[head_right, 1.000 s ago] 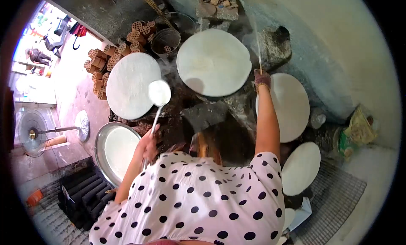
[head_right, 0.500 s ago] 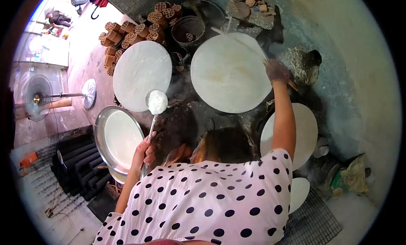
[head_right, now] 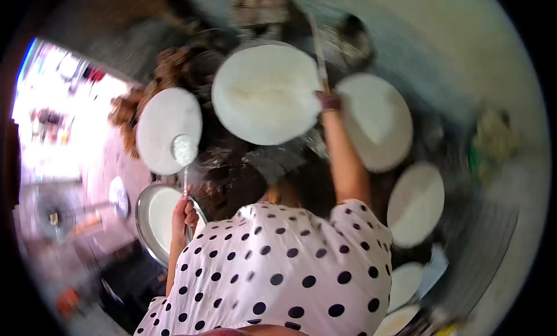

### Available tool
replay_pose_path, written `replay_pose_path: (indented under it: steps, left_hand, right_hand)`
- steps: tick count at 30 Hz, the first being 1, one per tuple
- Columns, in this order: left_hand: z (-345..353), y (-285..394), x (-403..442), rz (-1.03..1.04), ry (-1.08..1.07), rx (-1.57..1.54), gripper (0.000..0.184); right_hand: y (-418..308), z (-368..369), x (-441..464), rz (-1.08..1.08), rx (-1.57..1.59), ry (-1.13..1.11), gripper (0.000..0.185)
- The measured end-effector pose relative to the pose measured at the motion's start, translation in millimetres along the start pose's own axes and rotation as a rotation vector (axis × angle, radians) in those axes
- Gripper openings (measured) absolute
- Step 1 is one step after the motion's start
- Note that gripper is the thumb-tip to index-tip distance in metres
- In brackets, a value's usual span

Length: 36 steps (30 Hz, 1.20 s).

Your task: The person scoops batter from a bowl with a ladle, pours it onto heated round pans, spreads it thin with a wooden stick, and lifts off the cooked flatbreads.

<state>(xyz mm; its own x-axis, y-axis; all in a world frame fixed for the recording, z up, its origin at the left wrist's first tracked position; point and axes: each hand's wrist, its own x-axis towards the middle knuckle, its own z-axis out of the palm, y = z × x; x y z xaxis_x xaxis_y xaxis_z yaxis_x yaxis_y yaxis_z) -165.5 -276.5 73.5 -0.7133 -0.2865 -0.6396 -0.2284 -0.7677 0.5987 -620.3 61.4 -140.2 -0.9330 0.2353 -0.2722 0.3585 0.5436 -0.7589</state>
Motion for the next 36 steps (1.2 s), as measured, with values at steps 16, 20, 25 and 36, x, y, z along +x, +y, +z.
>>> replay_pose_path:
  steps: [16,20,25,36]
  left_hand:
    - [30,-123,-13,-0.821,-0.893,0.717,0.036]
    - [39,-179,-87,-0.822,-1.017,0.932,0.038]
    - [55,-296,-146,-0.944,-1.115,1.094,0.039]
    - [8,-356,-275,-1.039,-0.973,1.033,0.041]
  right_hand:
    - [204,-329,-754,0.402,0.786,1.468,0.024]
    - [237,-309,-935,0.51,0.983,1.832,0.029]
    - [448,-240,-1054,0.516,1.255,2.219,0.022]
    - [572,-161,-1108,1.434,1.27,1.818,0.029]
